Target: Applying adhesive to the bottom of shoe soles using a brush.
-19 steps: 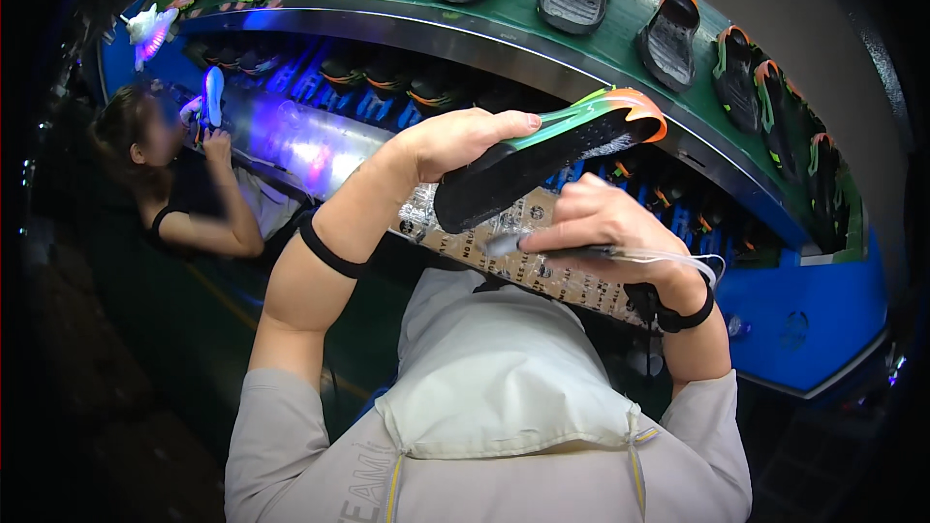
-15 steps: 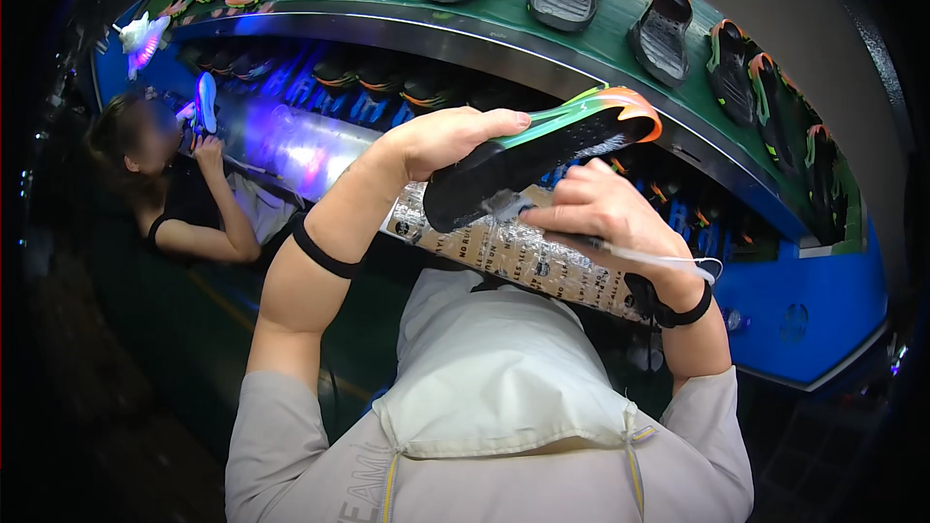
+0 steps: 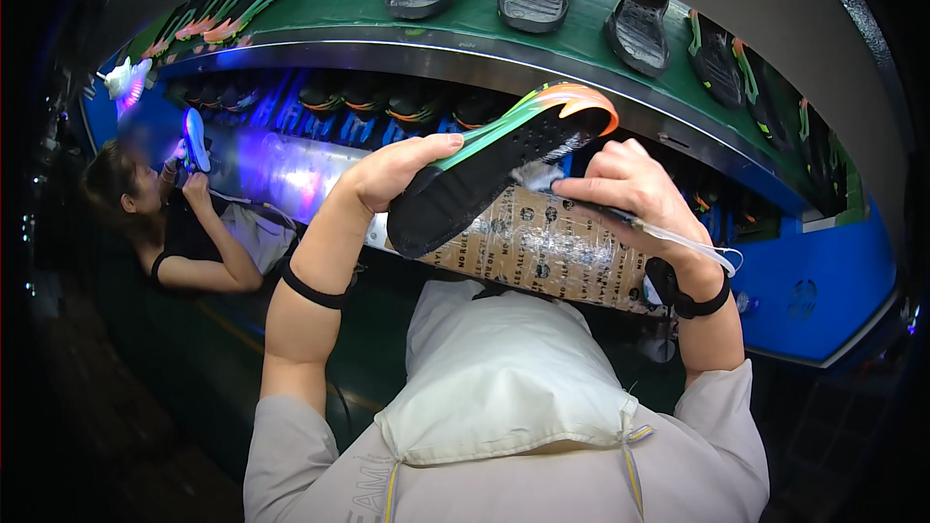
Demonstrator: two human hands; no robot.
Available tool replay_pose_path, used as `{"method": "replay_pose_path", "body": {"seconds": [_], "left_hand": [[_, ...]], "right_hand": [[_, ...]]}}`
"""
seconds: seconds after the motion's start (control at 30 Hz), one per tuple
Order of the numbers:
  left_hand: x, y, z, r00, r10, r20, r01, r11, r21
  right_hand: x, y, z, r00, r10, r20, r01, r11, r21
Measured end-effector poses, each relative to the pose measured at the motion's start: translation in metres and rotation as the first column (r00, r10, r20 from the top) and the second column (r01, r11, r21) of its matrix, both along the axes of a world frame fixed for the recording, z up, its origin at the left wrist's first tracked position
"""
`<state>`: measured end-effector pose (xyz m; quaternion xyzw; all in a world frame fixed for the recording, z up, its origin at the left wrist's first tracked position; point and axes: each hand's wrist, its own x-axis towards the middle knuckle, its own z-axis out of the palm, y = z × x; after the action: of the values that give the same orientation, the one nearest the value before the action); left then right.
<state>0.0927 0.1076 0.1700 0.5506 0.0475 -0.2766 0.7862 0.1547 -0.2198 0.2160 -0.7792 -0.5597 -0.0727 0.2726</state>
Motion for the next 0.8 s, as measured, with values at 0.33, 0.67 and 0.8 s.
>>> {"method": "replay_pose_path", "body": {"seconds": [0.33,0.67,0.8], "left_hand": [[-0.015,-0.027,-0.039,0.992,0.073,0.1,-0.045,0.965,-0.259],[-0.03,-0.045,-0.065,0.971,0.237,-0.022,-0.226,0.895,-0.384],[-0.041,-0.053,-0.071,0.992,0.121,-0.017,-0.115,0.877,-0.466]], "right_hand": [[0.008,0.01,-0.042,0.835,-0.318,-0.45,0.516,0.737,0.437],[0.007,0.02,-0.033,0.867,-0.339,-0.365,0.474,0.788,0.393],[0.011,0.038,-0.044,0.965,-0.256,0.05,0.222,0.907,0.358]]}}
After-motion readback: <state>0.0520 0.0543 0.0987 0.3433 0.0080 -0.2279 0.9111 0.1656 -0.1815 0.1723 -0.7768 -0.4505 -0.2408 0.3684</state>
